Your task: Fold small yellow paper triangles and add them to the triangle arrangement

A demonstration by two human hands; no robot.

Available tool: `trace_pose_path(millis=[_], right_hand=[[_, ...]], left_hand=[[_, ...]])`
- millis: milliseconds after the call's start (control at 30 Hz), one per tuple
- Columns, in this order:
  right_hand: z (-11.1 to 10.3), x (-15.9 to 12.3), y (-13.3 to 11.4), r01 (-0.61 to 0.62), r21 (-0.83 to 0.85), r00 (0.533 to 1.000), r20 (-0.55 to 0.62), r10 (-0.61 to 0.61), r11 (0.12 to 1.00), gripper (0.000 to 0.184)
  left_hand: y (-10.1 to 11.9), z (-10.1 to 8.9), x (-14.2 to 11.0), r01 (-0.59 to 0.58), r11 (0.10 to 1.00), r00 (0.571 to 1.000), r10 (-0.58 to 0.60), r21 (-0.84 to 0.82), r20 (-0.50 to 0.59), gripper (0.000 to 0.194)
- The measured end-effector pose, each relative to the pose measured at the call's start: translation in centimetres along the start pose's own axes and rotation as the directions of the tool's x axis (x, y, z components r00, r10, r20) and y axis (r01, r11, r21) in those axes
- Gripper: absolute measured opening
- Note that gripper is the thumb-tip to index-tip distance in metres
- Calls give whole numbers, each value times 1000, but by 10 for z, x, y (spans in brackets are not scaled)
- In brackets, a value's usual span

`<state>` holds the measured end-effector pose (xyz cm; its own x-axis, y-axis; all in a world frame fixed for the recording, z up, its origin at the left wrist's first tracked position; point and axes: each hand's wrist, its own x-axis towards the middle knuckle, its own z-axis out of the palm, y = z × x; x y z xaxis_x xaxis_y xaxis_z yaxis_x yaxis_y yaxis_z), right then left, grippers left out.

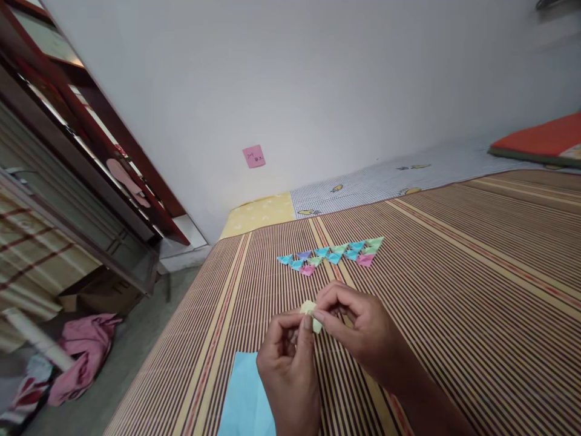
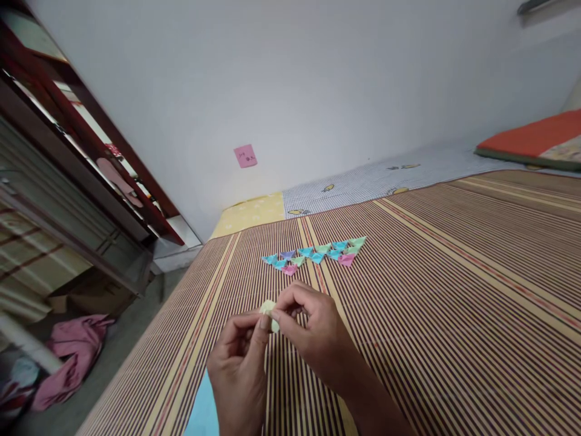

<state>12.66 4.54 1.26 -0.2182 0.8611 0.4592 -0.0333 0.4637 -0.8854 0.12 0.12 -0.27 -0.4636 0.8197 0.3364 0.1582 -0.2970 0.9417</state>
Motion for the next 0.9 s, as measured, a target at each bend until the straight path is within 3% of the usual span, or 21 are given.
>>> trace_pose_path(millis=[467, 633, 800, 900], right_hand=[[4, -2, 1, -8, -57, 1000, -28, 7, 998, 11], [4, -1, -1, -97, -40, 995, -33, 96, 994, 5], [1, -1, -2, -163, -23, 986, 19, 163, 986, 12], [-1, -1, -4, -114, -36, 993, -5, 114, 993, 18]], left_hand=[[0, 3, 1, 73, 993, 995, -78, -88, -59, 22], [3, 4, 1, 77, 992, 995, -83, -96, -54, 22], [1, 4, 3, 141, 983, 989, -144, -117, -17, 26], [-1, 2, 6, 224, 965, 972, -211, -137, 101, 30]])
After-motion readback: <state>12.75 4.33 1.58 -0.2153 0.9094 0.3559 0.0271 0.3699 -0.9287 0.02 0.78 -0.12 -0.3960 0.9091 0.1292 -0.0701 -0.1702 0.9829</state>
